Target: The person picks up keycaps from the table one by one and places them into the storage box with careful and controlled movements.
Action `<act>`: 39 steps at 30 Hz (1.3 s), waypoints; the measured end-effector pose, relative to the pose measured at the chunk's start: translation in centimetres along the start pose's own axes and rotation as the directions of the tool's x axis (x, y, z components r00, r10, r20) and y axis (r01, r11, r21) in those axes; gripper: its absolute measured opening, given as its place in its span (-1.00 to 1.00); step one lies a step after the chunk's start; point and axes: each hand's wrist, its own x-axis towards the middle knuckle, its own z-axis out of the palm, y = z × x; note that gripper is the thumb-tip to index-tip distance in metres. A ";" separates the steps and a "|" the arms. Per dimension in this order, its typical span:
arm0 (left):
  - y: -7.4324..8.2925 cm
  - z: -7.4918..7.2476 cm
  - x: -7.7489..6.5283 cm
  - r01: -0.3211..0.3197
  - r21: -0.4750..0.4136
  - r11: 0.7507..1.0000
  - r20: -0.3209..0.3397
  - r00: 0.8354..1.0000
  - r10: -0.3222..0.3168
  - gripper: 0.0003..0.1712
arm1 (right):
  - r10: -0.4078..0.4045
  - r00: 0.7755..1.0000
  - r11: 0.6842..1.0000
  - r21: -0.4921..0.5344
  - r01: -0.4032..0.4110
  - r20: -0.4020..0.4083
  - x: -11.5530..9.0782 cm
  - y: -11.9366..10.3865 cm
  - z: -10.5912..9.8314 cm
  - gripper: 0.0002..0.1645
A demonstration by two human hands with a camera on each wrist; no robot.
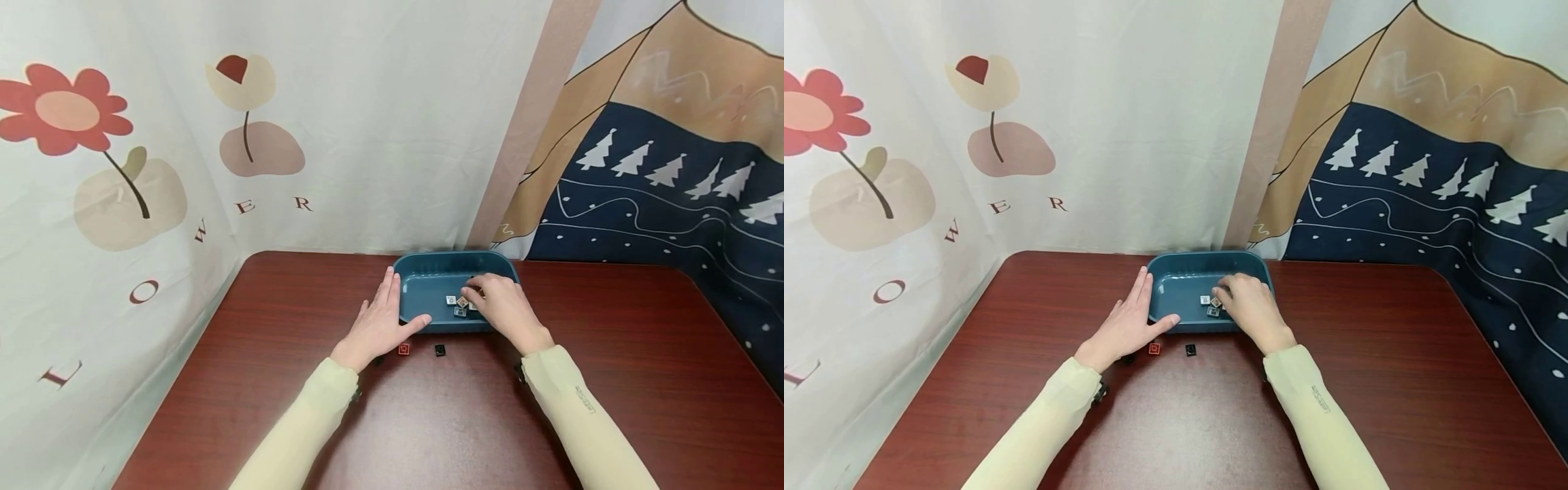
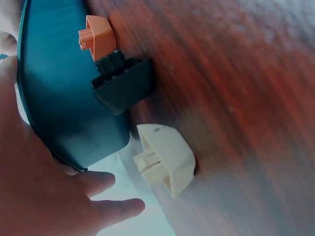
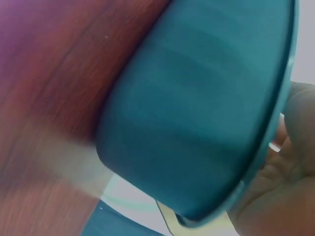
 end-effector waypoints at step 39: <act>0.1 -0.1 0.0 -0.009 0.006 1.000 0.008 1.000 0.009 0.30 | 0.076 0.995 0.990 -0.125 -0.068 0.065 -5.8 3.2 -0.8 0.23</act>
